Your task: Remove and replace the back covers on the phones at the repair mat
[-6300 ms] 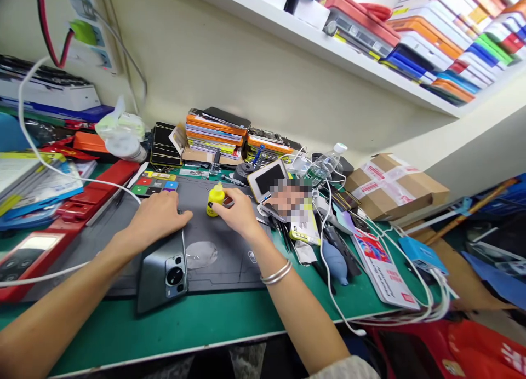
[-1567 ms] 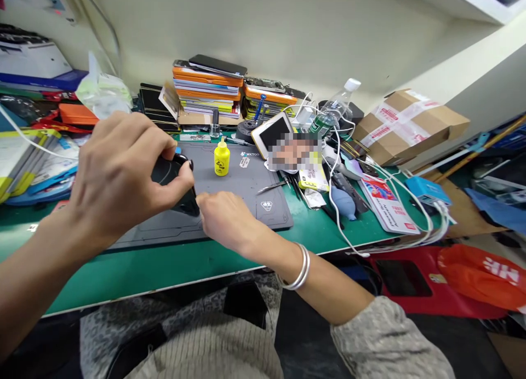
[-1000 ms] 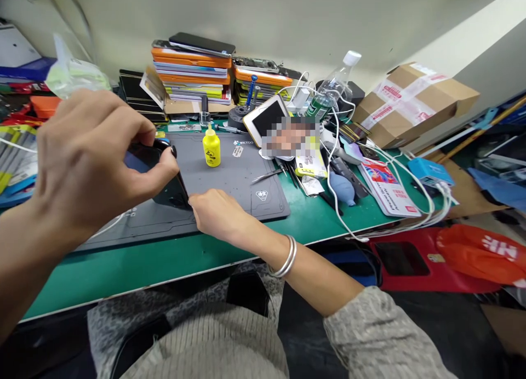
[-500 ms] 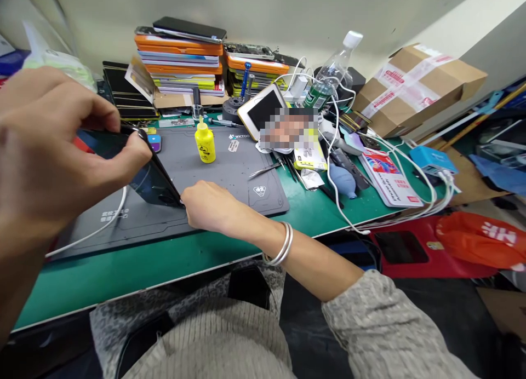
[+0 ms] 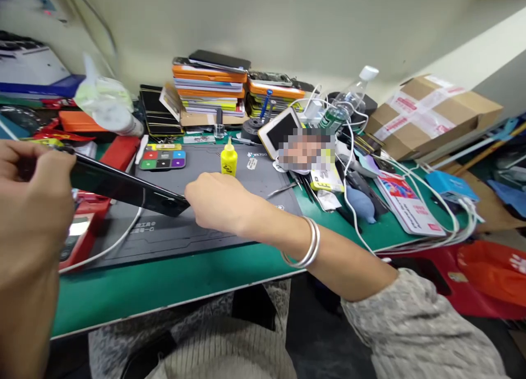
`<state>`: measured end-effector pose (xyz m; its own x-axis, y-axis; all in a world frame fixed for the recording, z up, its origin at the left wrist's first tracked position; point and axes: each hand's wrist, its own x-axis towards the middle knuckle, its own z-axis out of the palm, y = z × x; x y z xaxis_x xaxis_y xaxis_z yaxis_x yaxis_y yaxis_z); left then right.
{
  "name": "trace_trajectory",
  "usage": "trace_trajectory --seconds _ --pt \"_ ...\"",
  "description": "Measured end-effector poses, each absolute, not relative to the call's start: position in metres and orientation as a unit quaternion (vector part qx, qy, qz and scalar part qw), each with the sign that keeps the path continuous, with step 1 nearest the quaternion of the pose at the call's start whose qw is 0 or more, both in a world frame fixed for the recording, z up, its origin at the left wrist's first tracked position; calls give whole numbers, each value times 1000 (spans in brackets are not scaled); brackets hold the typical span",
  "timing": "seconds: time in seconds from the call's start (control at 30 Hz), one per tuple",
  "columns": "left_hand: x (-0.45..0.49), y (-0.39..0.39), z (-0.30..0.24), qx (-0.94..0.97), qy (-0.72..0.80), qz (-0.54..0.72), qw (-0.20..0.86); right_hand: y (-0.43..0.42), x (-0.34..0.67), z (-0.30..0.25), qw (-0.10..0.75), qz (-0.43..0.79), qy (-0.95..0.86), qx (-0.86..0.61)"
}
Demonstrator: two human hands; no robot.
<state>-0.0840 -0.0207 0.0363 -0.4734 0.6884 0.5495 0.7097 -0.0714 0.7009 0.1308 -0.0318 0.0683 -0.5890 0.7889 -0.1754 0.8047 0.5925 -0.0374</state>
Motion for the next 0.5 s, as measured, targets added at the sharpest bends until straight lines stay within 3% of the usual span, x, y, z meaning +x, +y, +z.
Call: trace_trajectory --seconds 0.1,0.37,0.5 --pt "-82 -25 35 -479 -699 -531 -16 -27 129 80 114 -40 895 429" --pt "-43 -34 3 -438 -714 -492 -239 -39 158 110 244 -10 867 434" --pt "-35 -42 -14 -427 -722 -481 -256 -54 174 103 211 -14 861 463"
